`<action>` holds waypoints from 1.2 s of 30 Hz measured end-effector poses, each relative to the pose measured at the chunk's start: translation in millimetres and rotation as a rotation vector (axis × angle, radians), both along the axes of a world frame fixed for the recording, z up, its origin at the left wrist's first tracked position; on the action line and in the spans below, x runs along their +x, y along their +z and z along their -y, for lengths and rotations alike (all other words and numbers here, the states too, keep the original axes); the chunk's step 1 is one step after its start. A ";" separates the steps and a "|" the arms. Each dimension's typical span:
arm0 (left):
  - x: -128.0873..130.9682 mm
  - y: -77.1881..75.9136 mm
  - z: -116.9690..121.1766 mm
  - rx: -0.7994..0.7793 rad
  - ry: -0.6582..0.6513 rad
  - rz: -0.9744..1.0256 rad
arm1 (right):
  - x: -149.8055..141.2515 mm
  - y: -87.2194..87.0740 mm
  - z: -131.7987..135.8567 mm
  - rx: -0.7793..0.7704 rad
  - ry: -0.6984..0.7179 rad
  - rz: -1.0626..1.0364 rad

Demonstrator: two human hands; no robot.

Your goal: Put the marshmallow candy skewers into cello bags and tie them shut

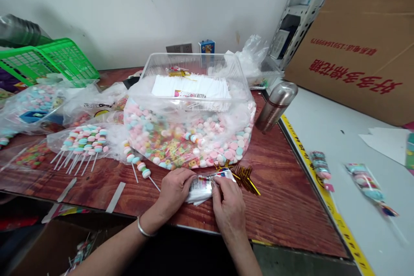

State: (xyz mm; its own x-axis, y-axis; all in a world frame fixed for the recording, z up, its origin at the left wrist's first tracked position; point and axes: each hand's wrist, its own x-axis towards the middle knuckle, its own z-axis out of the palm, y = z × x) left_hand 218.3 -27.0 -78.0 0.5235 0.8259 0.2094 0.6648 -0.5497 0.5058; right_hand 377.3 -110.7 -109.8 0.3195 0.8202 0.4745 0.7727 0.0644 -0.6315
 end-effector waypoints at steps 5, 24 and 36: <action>-6.8 7.3 3.2 0.029 -0.008 -0.103 | 4.3 0.1 1.0 0.000 0.015 0.021; -35.4 10.1 13.5 -0.517 0.163 0.482 | -43.6 19.3 -23.9 -0.192 0.066 -0.169; 26.3 18.1 20.2 -0.392 0.005 0.205 | -28.1 41.5 -10.2 -0.109 0.094 -0.497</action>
State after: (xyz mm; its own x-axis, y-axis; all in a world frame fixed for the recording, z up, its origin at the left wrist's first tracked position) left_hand 244.6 -47.2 -59.9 0.4998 0.8659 -0.0207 0.5308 -0.2873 0.7973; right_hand 349.2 -100.5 -68.3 0.4067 0.8927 0.1942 0.3717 0.0324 -0.9278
